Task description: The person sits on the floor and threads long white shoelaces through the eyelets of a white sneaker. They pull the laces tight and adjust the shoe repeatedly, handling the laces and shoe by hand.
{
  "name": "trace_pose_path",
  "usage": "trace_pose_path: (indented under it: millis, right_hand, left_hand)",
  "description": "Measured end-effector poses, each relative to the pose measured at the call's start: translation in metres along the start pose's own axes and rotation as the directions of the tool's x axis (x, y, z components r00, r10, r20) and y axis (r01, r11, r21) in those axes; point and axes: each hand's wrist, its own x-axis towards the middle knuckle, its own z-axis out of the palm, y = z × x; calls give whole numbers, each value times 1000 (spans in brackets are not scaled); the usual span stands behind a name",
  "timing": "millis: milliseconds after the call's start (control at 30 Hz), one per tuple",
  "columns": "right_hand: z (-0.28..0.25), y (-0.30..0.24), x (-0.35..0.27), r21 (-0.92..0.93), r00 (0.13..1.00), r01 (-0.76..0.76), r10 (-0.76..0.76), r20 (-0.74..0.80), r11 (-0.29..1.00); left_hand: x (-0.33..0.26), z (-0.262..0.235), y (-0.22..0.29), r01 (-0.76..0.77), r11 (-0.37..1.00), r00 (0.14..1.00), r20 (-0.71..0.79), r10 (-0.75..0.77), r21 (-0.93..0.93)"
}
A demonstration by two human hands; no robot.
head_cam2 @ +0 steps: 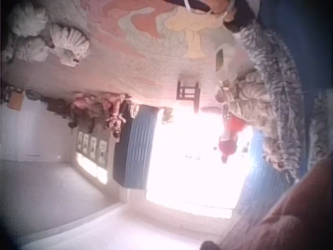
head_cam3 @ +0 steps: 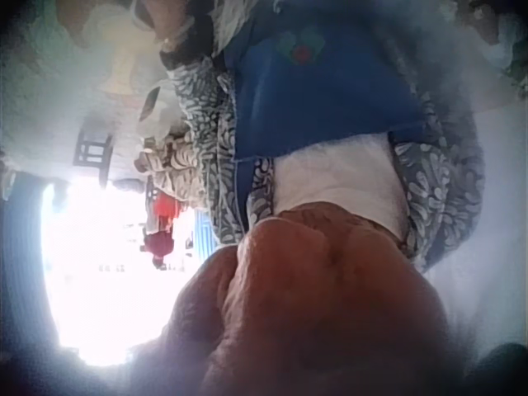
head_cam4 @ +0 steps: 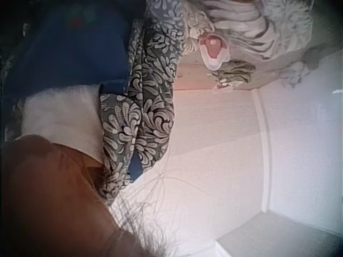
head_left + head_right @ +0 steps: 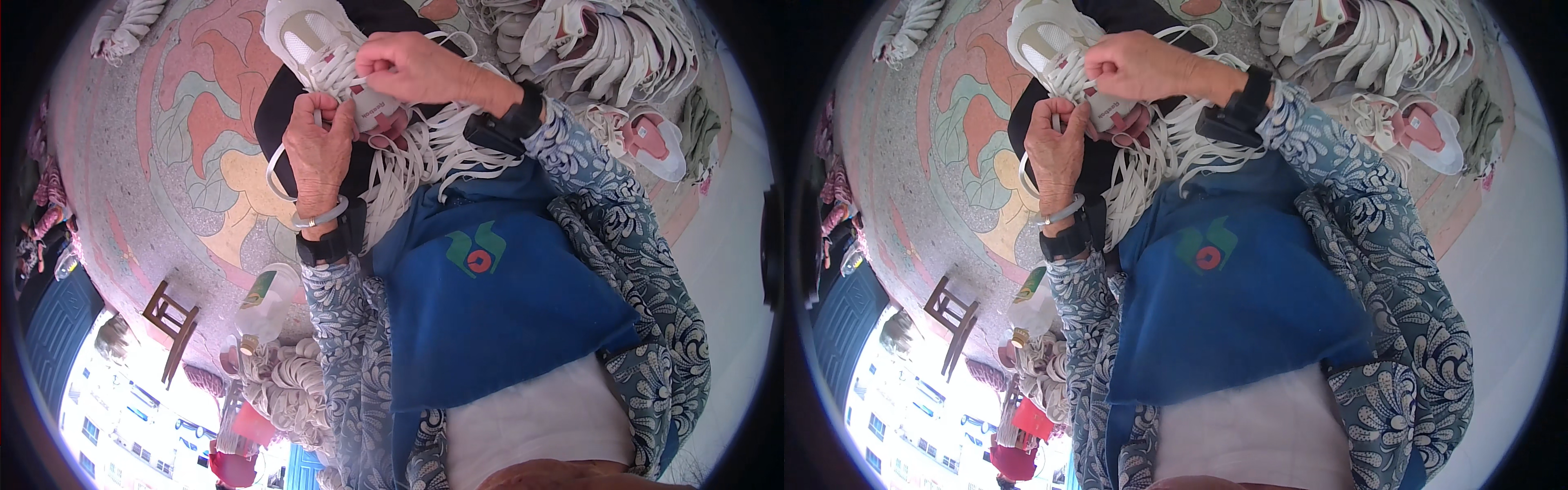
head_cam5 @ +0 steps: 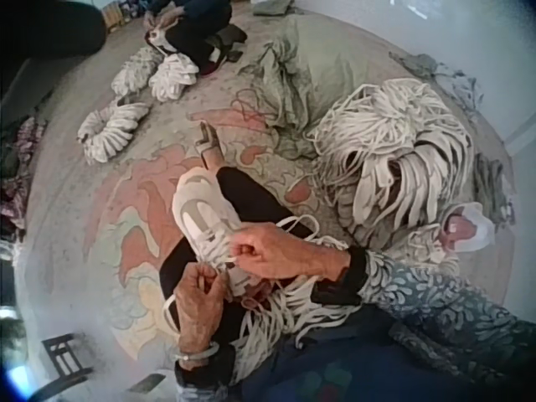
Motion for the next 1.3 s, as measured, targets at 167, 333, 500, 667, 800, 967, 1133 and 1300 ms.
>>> trace_pose_path:
  millis: [167,333,500,667,800,967,1133,1300]
  right_hand:
    - [-7,7,2,167,991,-134,131,26,977]
    - [2,13,-9,-11,984,-30,28,-177,999]
    - [7,19,-10,-64,952,-37,16,-305,997]
    - [7,13,-15,-76,964,-39,17,-267,996]
    - [9,16,-15,-53,957,-59,41,-288,997]
    - [11,17,-16,-101,955,-94,62,-289,990]
    - [11,17,-15,-144,956,-61,17,-293,988]
    - [11,11,-17,-100,944,-58,22,-329,993]
  left_hand:
    - [3,0,-3,0,999,1000,13,1,-38]
    - [11,-18,-5,29,999,998,60,-30,29]
    - [20,-23,0,26,991,998,53,-34,134]
    - [16,-11,6,-96,961,994,-19,104,260]
    - [10,-5,10,-103,984,989,-86,116,142]
    - [5,1,21,-68,989,993,-86,79,129]
    - [4,6,11,-146,932,969,-139,202,332]
    - [11,8,2,-224,890,956,-87,279,396]
